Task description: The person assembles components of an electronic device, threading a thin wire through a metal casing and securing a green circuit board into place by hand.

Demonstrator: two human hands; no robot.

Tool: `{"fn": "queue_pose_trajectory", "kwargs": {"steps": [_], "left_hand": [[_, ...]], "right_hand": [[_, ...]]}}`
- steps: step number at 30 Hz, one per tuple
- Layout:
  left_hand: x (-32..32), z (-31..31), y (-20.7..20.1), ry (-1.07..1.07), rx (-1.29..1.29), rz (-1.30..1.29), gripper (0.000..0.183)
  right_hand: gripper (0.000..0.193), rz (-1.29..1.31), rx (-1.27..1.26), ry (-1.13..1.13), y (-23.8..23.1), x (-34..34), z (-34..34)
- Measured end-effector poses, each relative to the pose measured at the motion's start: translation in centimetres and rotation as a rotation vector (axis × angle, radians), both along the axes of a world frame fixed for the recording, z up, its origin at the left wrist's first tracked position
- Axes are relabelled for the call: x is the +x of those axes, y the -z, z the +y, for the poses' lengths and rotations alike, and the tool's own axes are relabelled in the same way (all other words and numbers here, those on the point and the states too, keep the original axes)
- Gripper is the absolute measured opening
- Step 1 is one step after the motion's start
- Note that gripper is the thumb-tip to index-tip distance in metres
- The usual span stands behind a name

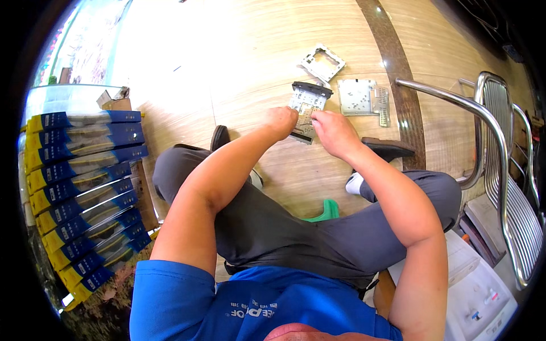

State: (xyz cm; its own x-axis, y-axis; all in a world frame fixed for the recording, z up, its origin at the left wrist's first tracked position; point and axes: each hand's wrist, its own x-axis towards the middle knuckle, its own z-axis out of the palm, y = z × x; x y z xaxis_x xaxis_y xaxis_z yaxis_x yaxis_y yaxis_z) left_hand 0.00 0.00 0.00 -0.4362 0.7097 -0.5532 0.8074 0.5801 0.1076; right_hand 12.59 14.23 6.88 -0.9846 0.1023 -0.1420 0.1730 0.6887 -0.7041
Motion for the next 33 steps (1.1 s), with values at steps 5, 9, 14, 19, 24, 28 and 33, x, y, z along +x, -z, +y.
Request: {"fn": "queue_pose_trajectory", "kwargs": {"steps": [5, 9, 14, 19, 24, 28, 33], "left_hand": [[-0.5, -0.2, -0.3, -0.012, 0.088, -0.005, 0.017], [-0.4, 0.0, -1.0, -0.030, 0.090, -0.027, 0.018], [-0.5, -0.1, -1.1, -0.337, 0.432, -0.206, 0.013], [-0.3, 1.1, -3.3, -0.440, 0.659, -0.333, 0.013], [0.1, 1.7, -7.0, -0.590, 0.737, -0.520, 0.013], [0.2, 1.6, -9.6, -0.696, 0.779, -0.668, 0.012], [-1.1, 1.3, -13.6, -0.767, 0.952, -0.773, 0.012]], "right_hand": [[0.013, 0.097, 0.048, 0.021, 0.9, -0.1, 0.3], [0.013, 0.089, 0.092, 0.022, 1.2, 0.1, 0.2], [0.011, 0.038, 0.194, -0.011, 1.3, -0.4, 0.1], [0.012, -0.086, 0.263, -0.071, 2.1, -0.7, 0.2], [0.016, -0.257, 0.299, -0.113, 2.3, -0.9, 0.6], [0.019, -0.363, 0.338, -0.144, 2.4, -1.0, 1.0], [0.019, -0.290, 0.237, -0.068, -1.5, -2.8, 0.5]]}}
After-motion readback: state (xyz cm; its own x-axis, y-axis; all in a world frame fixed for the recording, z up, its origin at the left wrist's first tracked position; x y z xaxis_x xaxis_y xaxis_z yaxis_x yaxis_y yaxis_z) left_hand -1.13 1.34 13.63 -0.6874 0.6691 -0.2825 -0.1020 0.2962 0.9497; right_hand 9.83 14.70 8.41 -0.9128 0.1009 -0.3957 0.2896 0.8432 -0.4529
